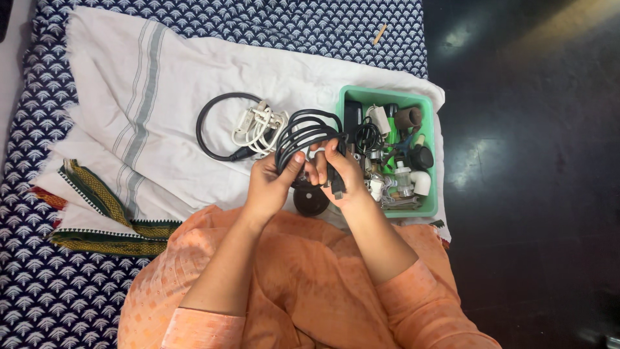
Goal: The person sits on a patterned mat and organizes a collection of cables and small hardware items. They repeatedly pick up black and white cables, coil them by hand, and place them into a green plastic bin. They also handle small metal parts and a black circular object, moving them into the bin.
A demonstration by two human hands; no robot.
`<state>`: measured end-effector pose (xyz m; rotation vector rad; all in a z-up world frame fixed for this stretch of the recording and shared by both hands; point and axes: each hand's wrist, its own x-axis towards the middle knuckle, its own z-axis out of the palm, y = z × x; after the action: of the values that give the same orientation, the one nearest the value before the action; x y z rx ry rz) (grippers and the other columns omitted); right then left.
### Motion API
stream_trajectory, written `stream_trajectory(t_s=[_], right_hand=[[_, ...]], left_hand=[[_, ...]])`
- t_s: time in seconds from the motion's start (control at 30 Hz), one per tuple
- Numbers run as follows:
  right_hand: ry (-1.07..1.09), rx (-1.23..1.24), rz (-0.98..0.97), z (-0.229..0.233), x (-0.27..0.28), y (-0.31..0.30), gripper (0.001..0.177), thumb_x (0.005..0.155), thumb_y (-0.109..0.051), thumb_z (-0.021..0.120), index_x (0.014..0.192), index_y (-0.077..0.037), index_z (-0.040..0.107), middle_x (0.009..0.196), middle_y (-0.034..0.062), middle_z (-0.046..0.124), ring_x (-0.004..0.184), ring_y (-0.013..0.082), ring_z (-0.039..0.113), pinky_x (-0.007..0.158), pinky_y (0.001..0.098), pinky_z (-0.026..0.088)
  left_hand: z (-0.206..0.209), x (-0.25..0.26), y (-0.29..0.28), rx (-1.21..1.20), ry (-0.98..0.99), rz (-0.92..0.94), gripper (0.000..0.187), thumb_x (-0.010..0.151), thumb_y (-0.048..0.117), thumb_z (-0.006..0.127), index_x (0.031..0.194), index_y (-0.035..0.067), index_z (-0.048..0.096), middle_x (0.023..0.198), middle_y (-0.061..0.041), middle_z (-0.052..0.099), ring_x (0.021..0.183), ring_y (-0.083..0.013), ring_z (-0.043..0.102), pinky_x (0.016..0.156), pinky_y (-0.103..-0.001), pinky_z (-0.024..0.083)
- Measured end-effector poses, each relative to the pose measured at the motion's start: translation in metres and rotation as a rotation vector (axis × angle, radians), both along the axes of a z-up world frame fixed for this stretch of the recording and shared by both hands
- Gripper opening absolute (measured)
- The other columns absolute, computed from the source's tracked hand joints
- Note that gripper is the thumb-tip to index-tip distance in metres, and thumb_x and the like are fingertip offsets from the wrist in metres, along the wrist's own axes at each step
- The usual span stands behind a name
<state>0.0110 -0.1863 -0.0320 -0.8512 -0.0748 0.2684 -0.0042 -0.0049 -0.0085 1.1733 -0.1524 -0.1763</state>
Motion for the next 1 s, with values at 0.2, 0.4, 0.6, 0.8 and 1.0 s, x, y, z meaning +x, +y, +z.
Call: stream_trajectory(t_s=[0.2, 0.4, 0.6, 0.8, 1.0], right_hand=[[0.009, 0.155, 0.133, 0.001, -0.003, 0.001, 0.037, 0.104, -0.038, 0.059, 0.122, -0.006, 0.062, 0.066, 0.0058, 0.057, 0.07, 0.0243, 0.062, 0.067, 0.0379, 0.051], [0.051, -0.203, -0.089, -0.007, 0.004, -0.005, 0.029, 0.101, -0.033, 0.064, 0.107, -0.004, 0.059, 0.074, 0.0078, 0.064, 0.065, 0.0226, 0.065, 0.062, 0.0375, 0.055], [-0.129, -0.594, -0.266, -0.01, 0.004, 0.006, 0.028, 0.102, -0.032, 0.066, 0.105, -0.006, 0.058, 0.074, 0.0051, 0.067, 0.067, 0.0173, 0.066, 0.065, 0.0299, 0.054], [-0.011, -0.76, -0.456, 0.004, 0.012, -0.003, 0.03, 0.1, -0.033, 0.068, 0.107, -0.005, 0.058, 0.074, 0.0021, 0.063, 0.062, 0.0162, 0.062, 0.056, 0.0297, 0.052], [0.071, -0.455, -0.708, -0.012, 0.05, -0.101, 0.028, 0.099, -0.028, 0.072, 0.108, -0.008, 0.054, 0.085, 0.0026, 0.062, 0.063, 0.0156, 0.063, 0.055, 0.0367, 0.059]], left_hand=[[-0.013, -0.004, 0.012, -0.194, -0.064, -0.264, 0.034, 0.109, 0.032, 0.066, 0.093, 0.002, 0.072, 0.091, -0.002, 0.071, 0.089, -0.0113, 0.065, 0.085, -0.027, 0.053], [-0.008, 0.004, 0.008, 0.074, 0.047, -0.153, 0.027, 0.1, 0.026, 0.072, 0.098, -0.001, 0.075, 0.091, -0.004, 0.074, 0.085, -0.0095, 0.065, 0.079, -0.027, 0.055], [0.011, 0.01, 0.006, 0.362, 0.052, 0.16, 0.052, 0.088, 0.024, 0.079, 0.127, -0.005, 0.06, 0.095, -0.008, 0.075, 0.084, -0.0121, 0.068, 0.072, -0.029, 0.056], [0.009, 0.012, 0.01, 0.382, 0.066, -0.089, 0.095, 0.082, 0.034, 0.081, 0.151, -0.006, 0.03, 0.121, -0.02, 0.07, 0.105, -0.0212, 0.073, 0.086, -0.031, 0.059], [-0.007, 0.017, 0.012, 0.368, 0.083, -0.043, 0.094, 0.088, 0.038, 0.076, 0.155, -0.006, 0.028, 0.142, -0.024, 0.06, 0.109, -0.0221, 0.07, 0.088, -0.032, 0.058]])
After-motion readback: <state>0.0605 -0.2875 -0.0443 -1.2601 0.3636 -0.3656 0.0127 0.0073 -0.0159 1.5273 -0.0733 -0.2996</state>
